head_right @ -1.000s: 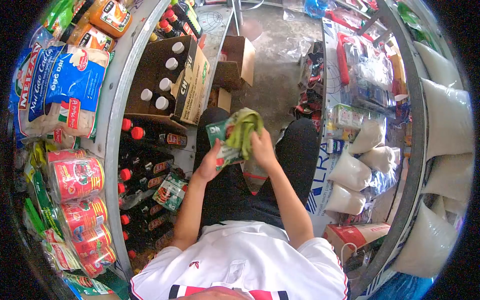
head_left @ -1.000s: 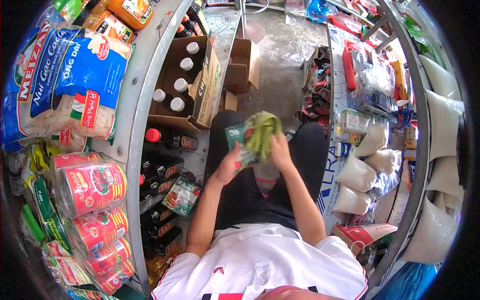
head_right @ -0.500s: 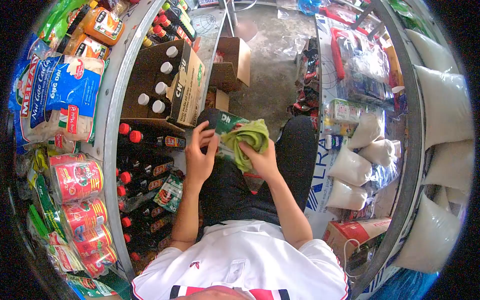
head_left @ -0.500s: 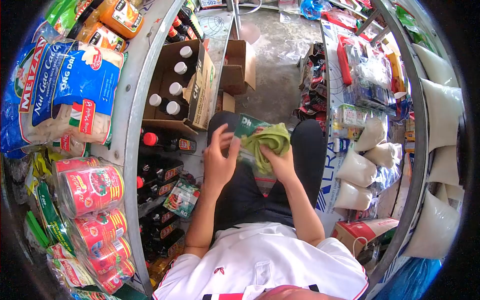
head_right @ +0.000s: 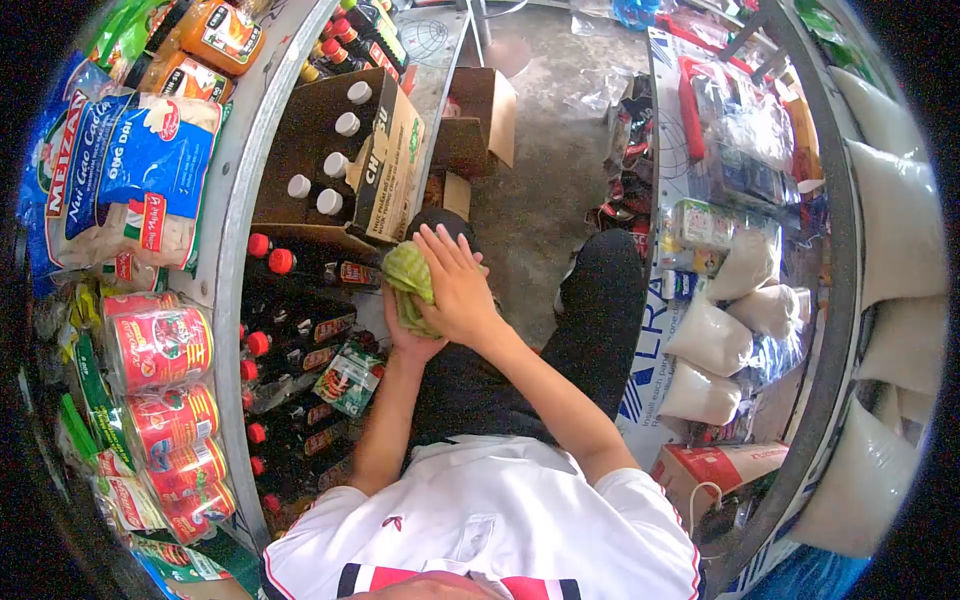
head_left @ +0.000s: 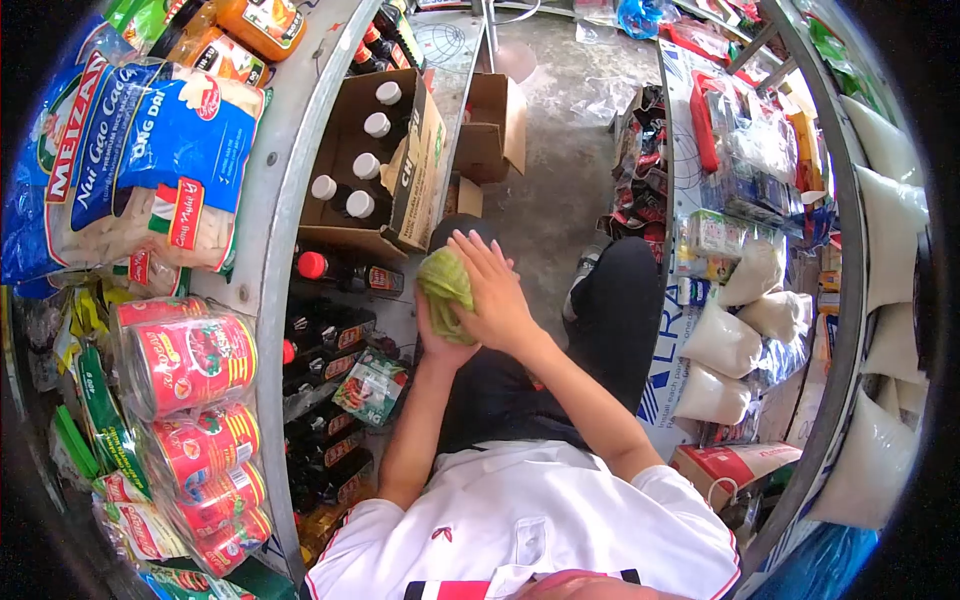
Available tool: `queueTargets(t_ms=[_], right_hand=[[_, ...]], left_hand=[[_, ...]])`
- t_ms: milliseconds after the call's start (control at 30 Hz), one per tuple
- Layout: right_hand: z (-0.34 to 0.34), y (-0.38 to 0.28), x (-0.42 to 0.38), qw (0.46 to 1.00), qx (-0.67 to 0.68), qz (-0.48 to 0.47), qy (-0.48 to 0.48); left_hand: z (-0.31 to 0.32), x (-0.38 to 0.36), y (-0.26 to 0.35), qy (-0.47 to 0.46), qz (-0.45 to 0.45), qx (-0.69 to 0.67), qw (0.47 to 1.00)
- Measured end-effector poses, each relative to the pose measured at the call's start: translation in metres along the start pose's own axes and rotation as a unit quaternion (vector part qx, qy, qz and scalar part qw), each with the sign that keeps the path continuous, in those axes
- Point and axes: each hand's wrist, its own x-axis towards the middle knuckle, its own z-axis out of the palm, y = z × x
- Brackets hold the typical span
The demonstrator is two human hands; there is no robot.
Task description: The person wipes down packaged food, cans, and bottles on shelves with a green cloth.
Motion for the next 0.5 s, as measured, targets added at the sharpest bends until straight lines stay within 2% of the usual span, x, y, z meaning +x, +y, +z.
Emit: queueTargets(t_ms=[33, 133, 167, 267, 333, 367, 400, 500], right_hand=[[0.003, 0.004, 0.000, 1.000, -0.019, 0.002, -0.009], [-0.004, -0.003, -0.005, 0.999, -0.051, 0.008, -0.016], [-0.006, -0.006, -0.010, 0.998, -0.063, 0.012, -0.014], [-0.001, -0.011, -0.031, 0.998, -0.067, 0.001, 0.008], [0.001, -0.018, -0.043, 0.998, -0.067, -0.009, -0.014], [0.002, -0.024, -0.046, 0.997, -0.049, -0.027, -0.044], [0.003, -0.030, -0.047, 0.996, -0.031, -0.045, -0.073], [0.013, -0.027, -0.019, 0.995, -0.026, -0.078, -0.059]], left_hand=[[0.000, -0.003, 0.001, 0.002, 0.001, 0.001, 1.000], [-0.002, -0.007, 0.002, 0.119, 0.041, 0.024, 0.992], [-0.007, -0.006, 0.003, 0.122, 0.045, 0.019, 0.991], [-0.021, 0.001, 0.005, 0.099, 0.047, 0.050, 0.993], [-0.022, 0.004, 0.006, -0.047, -0.001, 0.032, 0.998], [-0.008, 0.005, 0.000, -0.079, -0.009, -0.012, 0.997], [-0.007, 0.005, 0.000, -0.078, -0.010, -0.014, 0.997], [-0.005, 0.005, 0.002, -0.044, -0.033, -0.026, 0.998]])
